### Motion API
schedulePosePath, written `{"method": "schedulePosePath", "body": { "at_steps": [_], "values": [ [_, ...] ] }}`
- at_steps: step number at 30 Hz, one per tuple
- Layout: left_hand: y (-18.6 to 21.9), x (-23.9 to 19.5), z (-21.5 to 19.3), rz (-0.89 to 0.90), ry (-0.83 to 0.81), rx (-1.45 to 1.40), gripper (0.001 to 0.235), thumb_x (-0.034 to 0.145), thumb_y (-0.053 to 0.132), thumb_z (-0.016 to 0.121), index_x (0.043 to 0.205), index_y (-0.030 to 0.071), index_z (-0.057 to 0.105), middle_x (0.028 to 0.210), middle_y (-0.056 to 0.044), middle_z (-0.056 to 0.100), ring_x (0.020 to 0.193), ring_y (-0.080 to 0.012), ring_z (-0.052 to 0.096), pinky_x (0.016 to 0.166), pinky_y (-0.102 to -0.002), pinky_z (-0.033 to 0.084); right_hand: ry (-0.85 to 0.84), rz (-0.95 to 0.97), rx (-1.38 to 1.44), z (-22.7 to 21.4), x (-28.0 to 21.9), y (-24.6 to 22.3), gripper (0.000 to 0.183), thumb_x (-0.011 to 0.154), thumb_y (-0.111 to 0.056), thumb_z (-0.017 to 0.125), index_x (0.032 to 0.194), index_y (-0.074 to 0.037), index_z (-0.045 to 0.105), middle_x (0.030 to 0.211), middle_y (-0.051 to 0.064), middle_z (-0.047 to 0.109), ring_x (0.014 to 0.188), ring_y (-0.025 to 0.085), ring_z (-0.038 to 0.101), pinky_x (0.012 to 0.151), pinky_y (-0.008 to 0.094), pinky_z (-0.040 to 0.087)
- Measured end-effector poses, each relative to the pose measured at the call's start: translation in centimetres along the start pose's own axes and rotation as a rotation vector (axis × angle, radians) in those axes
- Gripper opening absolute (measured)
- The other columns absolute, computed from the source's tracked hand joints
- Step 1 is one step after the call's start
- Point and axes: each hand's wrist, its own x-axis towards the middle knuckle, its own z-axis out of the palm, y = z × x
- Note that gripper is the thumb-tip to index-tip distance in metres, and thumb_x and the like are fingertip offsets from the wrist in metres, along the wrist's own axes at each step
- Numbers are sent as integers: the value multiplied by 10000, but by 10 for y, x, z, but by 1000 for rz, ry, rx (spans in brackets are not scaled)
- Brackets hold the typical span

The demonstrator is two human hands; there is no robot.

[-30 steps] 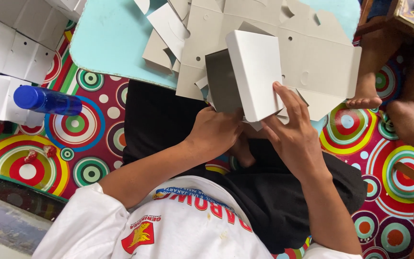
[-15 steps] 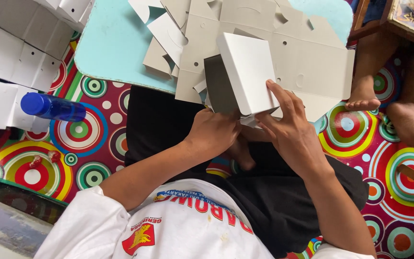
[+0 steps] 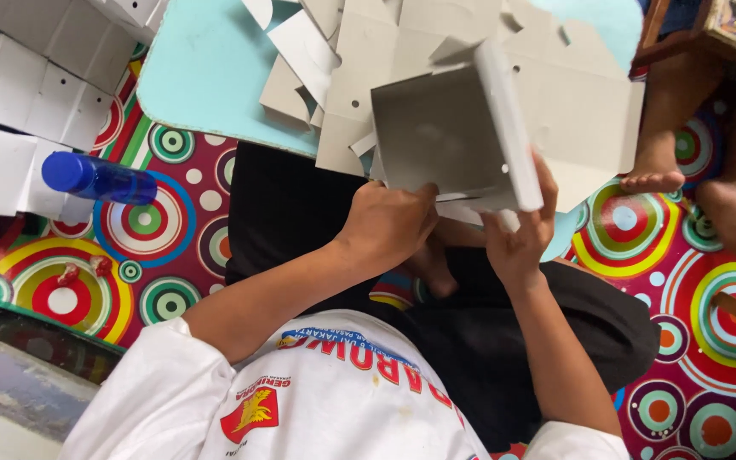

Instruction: The person sits on a colorful mat and folds flat white cardboard pieces into small rectangular boxes. They fold the side flaps, tuck tabs into slots, and press the edges to form the box shape. The person handles multiple boxes one at a time, stacking completed ones nearby.

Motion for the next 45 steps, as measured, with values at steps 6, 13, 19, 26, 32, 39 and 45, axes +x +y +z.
{"method": "schedulePosePath", "body": {
  "at_steps": [6,13,19,26,32,39,45],
  "values": [
    [6,16,-27,38,-131,-37,156,824,220,646,796,190,495,547,113,425,424,-136,475,501,-332,414,138,168,155,17,-36,18,163,997,-1,724,1083,-18,587,1492,233,411,1217,451,619,870,517,584],
    [-8,6,-5,127,-162,-84,170,804,345,631,831,245,496,519,115,462,425,-186,554,506,-356,416,194,300,246,24,-24,-2,207,982,123,658,1128,50,531,1363,174,401,1011,456,700,786,512,645],
    [-4,21,-29,137,-235,-117,100,808,263,630,805,207,547,475,74,510,434,-225,619,548,-318,451,254,309,254,31,-17,-6,138,1020,52,662,1054,47,528,1364,178,403,1105,414,662,802,468,635],
    [-4,17,-17,187,-167,-154,205,848,156,669,708,174,520,467,55,460,401,-210,564,528,-308,429,93,218,148,18,10,-31,102,1101,-112,618,1082,-14,599,1561,169,346,1432,509,444,1067,657,441],
    [-3,19,-21,241,-152,-120,158,792,140,673,673,191,583,485,56,511,436,-203,568,580,-338,415,-39,150,26,13,-5,-12,370,1030,136,522,1330,-30,659,1655,287,196,1459,563,378,1087,624,491],
    [-8,-9,35,138,-157,-198,84,843,238,607,774,190,614,506,49,541,476,-230,616,571,-340,443,-227,95,7,-16,25,-30,391,1003,188,527,1232,-67,716,1655,219,313,1431,529,452,1025,590,558],
    [1,-10,20,72,-124,-203,179,877,279,610,729,179,598,523,74,507,487,-210,586,586,-331,445,-323,36,-196,-26,30,-32,315,993,94,651,1198,-124,747,1600,217,405,1404,504,507,992,584,577]
  ]
}}
